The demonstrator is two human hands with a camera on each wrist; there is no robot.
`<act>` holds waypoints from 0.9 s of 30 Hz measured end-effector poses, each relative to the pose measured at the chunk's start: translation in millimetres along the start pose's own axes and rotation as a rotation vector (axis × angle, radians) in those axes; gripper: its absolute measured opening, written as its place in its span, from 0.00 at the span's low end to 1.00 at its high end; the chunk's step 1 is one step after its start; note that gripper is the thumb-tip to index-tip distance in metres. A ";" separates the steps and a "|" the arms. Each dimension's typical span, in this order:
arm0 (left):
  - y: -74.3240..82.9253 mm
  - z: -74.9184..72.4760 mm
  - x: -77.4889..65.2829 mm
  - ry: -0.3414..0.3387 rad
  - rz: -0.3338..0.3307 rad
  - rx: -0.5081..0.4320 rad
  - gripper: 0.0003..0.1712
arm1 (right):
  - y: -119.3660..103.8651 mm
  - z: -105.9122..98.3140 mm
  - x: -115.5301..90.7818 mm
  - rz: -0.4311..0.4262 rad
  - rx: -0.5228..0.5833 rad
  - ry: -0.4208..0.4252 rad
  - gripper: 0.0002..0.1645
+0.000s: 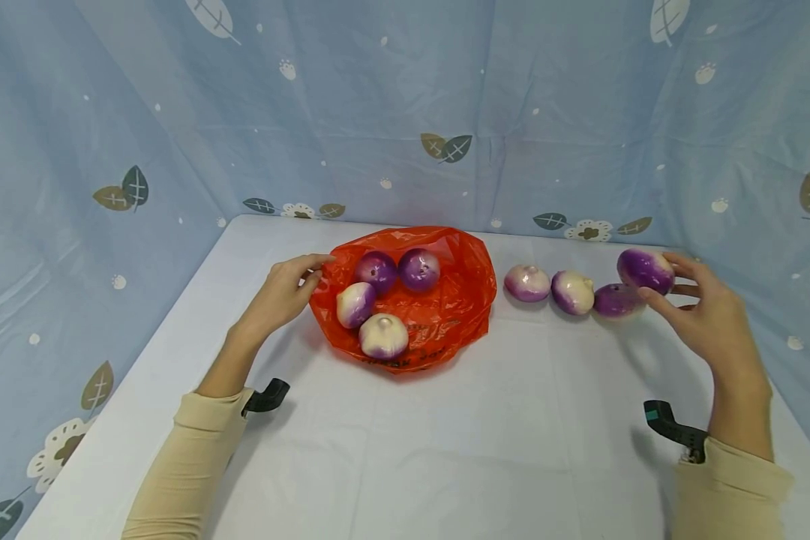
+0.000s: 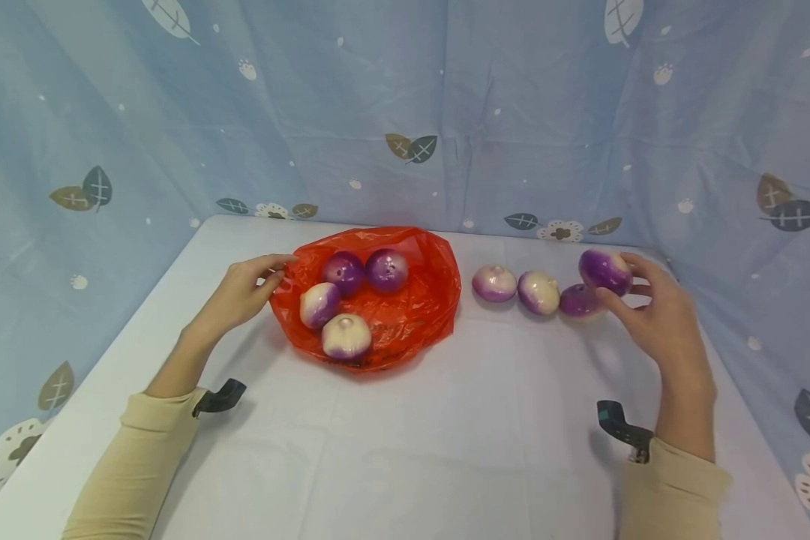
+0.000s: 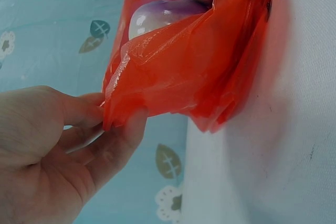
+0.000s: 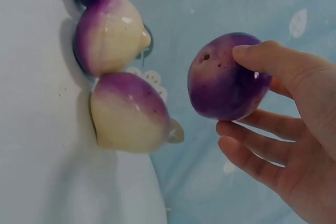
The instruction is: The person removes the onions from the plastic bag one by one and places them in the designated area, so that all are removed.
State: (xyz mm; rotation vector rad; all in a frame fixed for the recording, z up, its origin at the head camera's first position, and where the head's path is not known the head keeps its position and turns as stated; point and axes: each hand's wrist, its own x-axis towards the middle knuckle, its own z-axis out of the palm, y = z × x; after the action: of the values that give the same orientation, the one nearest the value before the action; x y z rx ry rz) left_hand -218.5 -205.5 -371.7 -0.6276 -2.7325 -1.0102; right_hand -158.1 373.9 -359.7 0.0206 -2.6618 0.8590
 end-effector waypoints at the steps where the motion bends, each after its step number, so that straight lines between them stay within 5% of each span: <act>1: 0.1 0.0 0.0 -0.001 -0.001 0.000 0.20 | 1.4 -1.2 -0.3 0.010 0.000 0.004 0.40; 27: -0.4 0.3 0.8 0.007 0.001 0.008 0.20 | 40.2 -9.8 -9.0 0.122 -0.057 0.062 0.42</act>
State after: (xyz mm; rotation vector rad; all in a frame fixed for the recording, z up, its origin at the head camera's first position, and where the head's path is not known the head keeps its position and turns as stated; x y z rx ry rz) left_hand -219.4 -205.2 -371.9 -0.6227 -2.7288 -0.9992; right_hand -151.2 411.5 -377.8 -0.1814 -2.6504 0.8066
